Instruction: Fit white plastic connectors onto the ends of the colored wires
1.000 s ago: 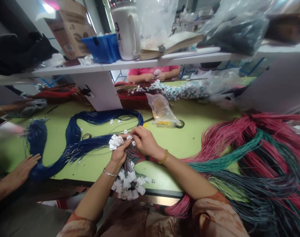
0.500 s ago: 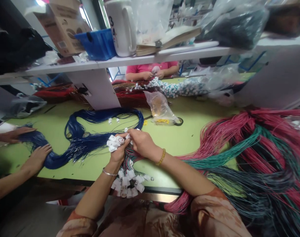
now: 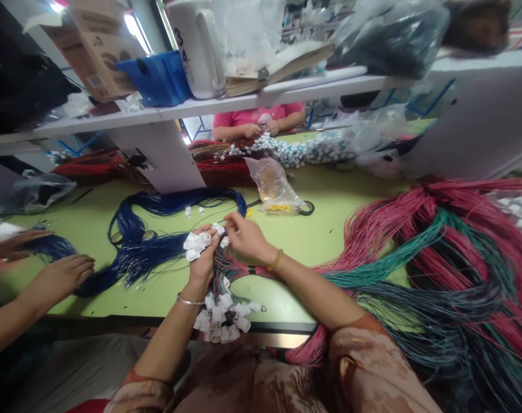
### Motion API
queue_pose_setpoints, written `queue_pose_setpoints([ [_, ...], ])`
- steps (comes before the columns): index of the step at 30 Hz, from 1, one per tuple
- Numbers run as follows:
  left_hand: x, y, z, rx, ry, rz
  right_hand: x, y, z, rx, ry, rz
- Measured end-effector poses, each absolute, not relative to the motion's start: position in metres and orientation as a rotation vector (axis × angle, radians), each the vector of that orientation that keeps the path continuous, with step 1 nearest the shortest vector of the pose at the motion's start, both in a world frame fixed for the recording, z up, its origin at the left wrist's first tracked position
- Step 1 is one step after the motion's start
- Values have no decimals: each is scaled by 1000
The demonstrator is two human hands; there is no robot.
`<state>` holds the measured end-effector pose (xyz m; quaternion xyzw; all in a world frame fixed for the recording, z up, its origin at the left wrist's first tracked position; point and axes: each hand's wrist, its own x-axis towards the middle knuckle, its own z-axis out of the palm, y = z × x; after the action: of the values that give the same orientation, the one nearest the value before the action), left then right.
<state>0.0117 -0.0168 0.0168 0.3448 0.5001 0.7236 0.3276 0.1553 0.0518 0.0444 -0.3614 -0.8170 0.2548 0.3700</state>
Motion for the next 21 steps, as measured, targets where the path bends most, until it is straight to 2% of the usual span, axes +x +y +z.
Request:
queue_pose_setpoints([
  [3,16,-18,25,873,1258,1915,172,94,30,-1294,-2047,600],
  [6,19,-20,31,810,1145,1832,179,118,13,-1449,-2164,613],
  [11,21,-26,38,840,1036,1785,166,124,-5,-1505,-2164,603],
  [18,21,-25,36,859,1008,1749,170,125,-7,-1478,-2073,657],
  [21,17,-21,32,819,1044,1749,177,124,0,-1391,-1901,825],
])
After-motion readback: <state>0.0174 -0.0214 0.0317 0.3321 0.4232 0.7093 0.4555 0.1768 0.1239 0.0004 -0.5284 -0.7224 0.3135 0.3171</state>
